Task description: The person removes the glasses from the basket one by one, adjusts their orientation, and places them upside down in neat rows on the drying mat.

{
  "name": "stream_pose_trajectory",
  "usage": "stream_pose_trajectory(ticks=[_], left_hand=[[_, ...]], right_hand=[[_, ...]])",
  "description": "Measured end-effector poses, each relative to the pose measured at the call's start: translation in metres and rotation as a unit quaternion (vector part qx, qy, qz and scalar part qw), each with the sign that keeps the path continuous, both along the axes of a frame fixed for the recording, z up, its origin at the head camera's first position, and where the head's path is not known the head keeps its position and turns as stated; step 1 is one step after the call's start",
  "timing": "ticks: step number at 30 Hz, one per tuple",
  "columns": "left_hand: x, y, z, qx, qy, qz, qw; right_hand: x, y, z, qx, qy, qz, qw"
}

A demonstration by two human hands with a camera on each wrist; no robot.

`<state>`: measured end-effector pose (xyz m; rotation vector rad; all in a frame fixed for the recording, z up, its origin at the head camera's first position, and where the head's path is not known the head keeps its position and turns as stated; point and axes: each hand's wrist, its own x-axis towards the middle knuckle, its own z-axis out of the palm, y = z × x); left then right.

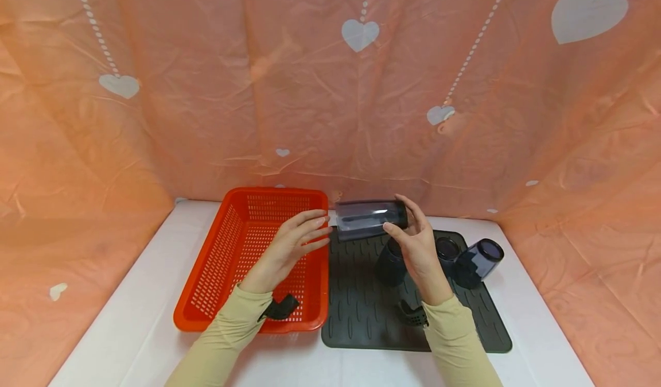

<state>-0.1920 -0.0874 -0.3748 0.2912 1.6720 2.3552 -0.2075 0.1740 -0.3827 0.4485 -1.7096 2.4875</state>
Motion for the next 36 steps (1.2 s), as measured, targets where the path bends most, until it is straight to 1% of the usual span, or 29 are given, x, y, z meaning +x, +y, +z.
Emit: stream_pose_trajectory(ticks=[3, 9, 11, 13, 19, 22, 26, 32, 36], left_hand=[[-0.001, -0.003, -0.001, 0.001, 0.002, -0.003, 1.0], [0.0, -0.013, -0.002, 0.012, 0.027, -0.012, 0.9995], [0.001, -0.017, -0.001, 0.018, 0.032, -0.012, 0.9992], [0.001, -0.021, 0.0, 0.013, 0.036, -0.009, 0.9992], [0.0, -0.038, 0.003, -0.004, 0.03, 0.008, 0.9995], [-0.001, -0.047, 0.006, -0.014, 0.024, 0.023, 0.9993], [-0.001, -0.058, 0.009, -0.019, 0.018, 0.037, 0.999], [-0.001, -0.07, 0.008, -0.027, 0.033, 0.038, 0.9984], [-0.002, -0.072, 0.008, -0.02, 0.034, 0.04, 0.9984]], right_hand=[[0.0, 0.001, 0.0, 0.011, 0.003, -0.009, 1.0], [0.0, 0.004, 0.001, 0.009, 0.01, -0.019, 1.0], [0.0, 0.005, 0.002, 0.009, 0.012, -0.023, 1.0], [0.0, 0.005, 0.002, 0.014, 0.013, -0.031, 0.999], [0.0, 0.006, 0.001, 0.054, 0.026, -0.054, 0.997], [0.0, 0.005, 0.0, 0.077, 0.029, -0.064, 0.995], [-0.002, 0.003, -0.004, 0.102, 0.032, -0.07, 0.992], [-0.003, -0.001, -0.011, 0.142, 0.041, -0.086, 0.985], [0.001, -0.005, -0.01, 0.167, 0.038, -0.088, 0.981]])
